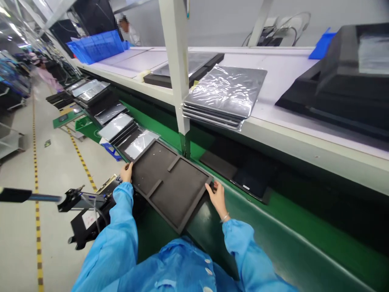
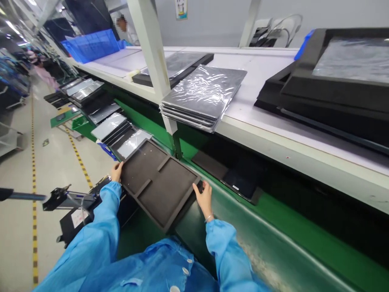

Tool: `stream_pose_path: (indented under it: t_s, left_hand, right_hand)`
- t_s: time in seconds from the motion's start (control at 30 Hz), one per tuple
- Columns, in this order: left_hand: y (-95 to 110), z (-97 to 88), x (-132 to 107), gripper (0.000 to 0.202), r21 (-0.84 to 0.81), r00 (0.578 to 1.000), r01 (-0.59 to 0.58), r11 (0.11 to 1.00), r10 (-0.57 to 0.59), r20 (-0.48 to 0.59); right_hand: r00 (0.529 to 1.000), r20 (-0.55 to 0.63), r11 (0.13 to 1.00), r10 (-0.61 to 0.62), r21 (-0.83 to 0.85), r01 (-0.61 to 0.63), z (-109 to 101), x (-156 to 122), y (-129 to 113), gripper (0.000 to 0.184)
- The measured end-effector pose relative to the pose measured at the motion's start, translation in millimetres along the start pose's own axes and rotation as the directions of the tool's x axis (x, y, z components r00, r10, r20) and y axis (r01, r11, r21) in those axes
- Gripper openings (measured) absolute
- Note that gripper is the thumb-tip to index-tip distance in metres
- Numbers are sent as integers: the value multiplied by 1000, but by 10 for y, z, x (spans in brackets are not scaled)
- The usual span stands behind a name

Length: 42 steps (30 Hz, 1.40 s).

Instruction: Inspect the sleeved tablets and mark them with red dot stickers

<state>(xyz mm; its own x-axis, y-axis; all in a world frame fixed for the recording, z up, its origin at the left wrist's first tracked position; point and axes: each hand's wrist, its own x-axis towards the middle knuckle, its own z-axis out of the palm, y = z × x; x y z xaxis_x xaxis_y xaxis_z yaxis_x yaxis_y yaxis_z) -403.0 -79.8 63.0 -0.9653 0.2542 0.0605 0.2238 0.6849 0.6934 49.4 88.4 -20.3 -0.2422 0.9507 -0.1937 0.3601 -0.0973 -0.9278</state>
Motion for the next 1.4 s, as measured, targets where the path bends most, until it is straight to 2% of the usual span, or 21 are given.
stream_pose_path:
  t_s: [0.1,0.2,0.33,0.43,0.53,0.63,0.7,0.8,0.9,0.93,0.97,1.0,1.03,1.07,1.1,1.17,1.2,1.23,1.27,1.33,1.4]
  left_hand:
    - [-75,-38,48,32,-1,995,-11,1000,11,102]
    - [-75,-83,106,33,33,991,-47,998,42,127]
    - [84,16,158,35,72,987,-103,992,93,127]
    - [265,146,116,32,94,986,-91,991,77,147]
    - [474,209,-33,30,133,991,-2,991,-16,132]
    - [746,168,-279,33,135,994,65,989,-76,76]
    - [1004,99,-447,41,93,998,6,996,-11,55]
    - [1569,-41,-646,56,-50,975,-200,979,204,86]
    - [2345,-193,-839,57,-259,910,-312,914,366,195]
    - [2630,-233,-916,66,-361,863,-308,880,418,283]
    - [2914,-263,-999,77,-565,741,-165,809,479,470]
    - [3185,-278,-1082,84,-664,613,20,747,516,599]
    - [3434,-280,-1161,86,-677,521,152,720,524,674]
    - [3653,-272,-1229,81,-673,491,190,715,525,695]
    - [3835,-261,-1284,69,-695,545,121,709,538,643]
    - [4088,-253,-1341,49,-659,693,-218,720,590,415]
    - [4167,-266,-1346,44,-570,712,-412,711,642,285]
    - [4223,-295,-1339,43,-452,689,-568,688,698,196]
    - [4265,-335,-1323,43,-338,645,-675,656,747,161]
    - [4334,-427,-1287,44,-190,563,-778,599,799,213]
    - [4405,-488,-1264,43,-124,519,-814,568,806,284]
  right_hand:
    - [995,-99,997,-4,76,11,216,218,-83,41]
    - [985,-170,990,31,140,-7,386,306,-116,38]
    - [956,-287,978,68,209,-7,385,235,-124,39]
    - [948,-313,973,59,229,15,323,212,-194,40]
    - [957,-289,977,36,210,27,275,269,-320,39]
    - [959,-283,985,13,171,37,187,270,-419,43]
    - [959,-283,986,9,160,38,93,194,-460,56]
    - [956,-290,981,31,191,26,-78,51,-606,80]
    - [962,-272,956,-7,281,86,-305,31,-1033,89]
    - [969,-243,937,-49,326,129,-401,60,-1246,87]
    - [976,-195,909,-98,382,167,-506,97,-1482,82]
    - [980,-125,874,-154,447,194,-620,136,-1731,74]
    - [977,-62,838,-203,506,207,-737,169,-1979,68]
    - [970,-6,807,-245,554,207,-857,188,-2214,64]
    - [960,30,776,-279,596,207,-976,190,-2423,60]
    - [934,123,686,-336,712,153,-1204,138,-2739,52]
    - [918,168,688,-358,713,138,-1311,92,-2840,50]
    - [907,186,717,-377,679,158,-1411,44,-2907,50]
    - [906,157,765,-394,602,228,-1501,2,-2945,52]
    - [888,-49,822,-457,360,443,-1641,-33,-2975,57]
    - [828,-230,804,-511,211,556,-1713,19,-3001,63]
